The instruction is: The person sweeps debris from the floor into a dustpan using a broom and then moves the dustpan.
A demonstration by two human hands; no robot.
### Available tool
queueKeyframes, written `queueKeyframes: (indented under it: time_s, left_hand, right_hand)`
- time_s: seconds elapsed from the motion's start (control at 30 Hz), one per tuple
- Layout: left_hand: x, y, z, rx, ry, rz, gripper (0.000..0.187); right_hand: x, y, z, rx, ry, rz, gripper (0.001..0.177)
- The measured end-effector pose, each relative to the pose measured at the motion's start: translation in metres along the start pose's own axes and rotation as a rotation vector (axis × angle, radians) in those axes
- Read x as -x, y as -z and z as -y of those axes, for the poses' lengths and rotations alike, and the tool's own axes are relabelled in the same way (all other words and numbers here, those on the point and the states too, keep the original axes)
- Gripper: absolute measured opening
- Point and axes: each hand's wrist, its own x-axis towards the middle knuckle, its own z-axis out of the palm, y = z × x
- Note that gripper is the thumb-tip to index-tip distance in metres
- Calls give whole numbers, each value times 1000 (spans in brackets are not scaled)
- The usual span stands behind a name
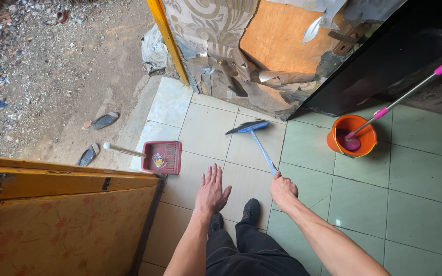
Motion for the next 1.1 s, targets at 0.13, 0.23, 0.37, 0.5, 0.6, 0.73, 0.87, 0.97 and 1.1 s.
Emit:
queueKeyframes:
  time_s: [0.13, 0.23, 0.37, 0.5, 0.6, 0.73, 0.87, 0.97, 1.1]
  left_hand:
    - [4, 8, 14, -12, -20, 30, 83]
    - [4, 12, 26, -30, -63, 38, 83]
    - [10, 13, 36, -38, -118, 48, 83]
    - [16, 10, 45, -14, -168, 53, 84]
    - [22, 8, 55, -32, -190, 68, 83]
    - [32, 8, 69, -36, -206, 77, 83]
    - [38, 9, 77, -52, -213, 88, 83]
    - [40, 10, 82, -71, -224, 98, 83]
    - [37, 8, 80, -75, -234, 120, 84]
  right_hand:
    - [28, -6, 26, -299, -44, 83, 36]
    - [59, 17, 57, -296, -29, 131, 37]
    - [104, 63, 77, -380, 8, 274, 34]
    - [123, 100, 71, -440, -31, 304, 33]
    - [127, 100, 66, -446, -97, 201, 36]
    - [109, 64, 71, -371, -178, 132, 44]
    - [83, 30, 75, -333, -239, 122, 43]
    - [89, 26, 84, -374, -186, 181, 37]
    - [123, 54, 117, -482, -164, 301, 24]
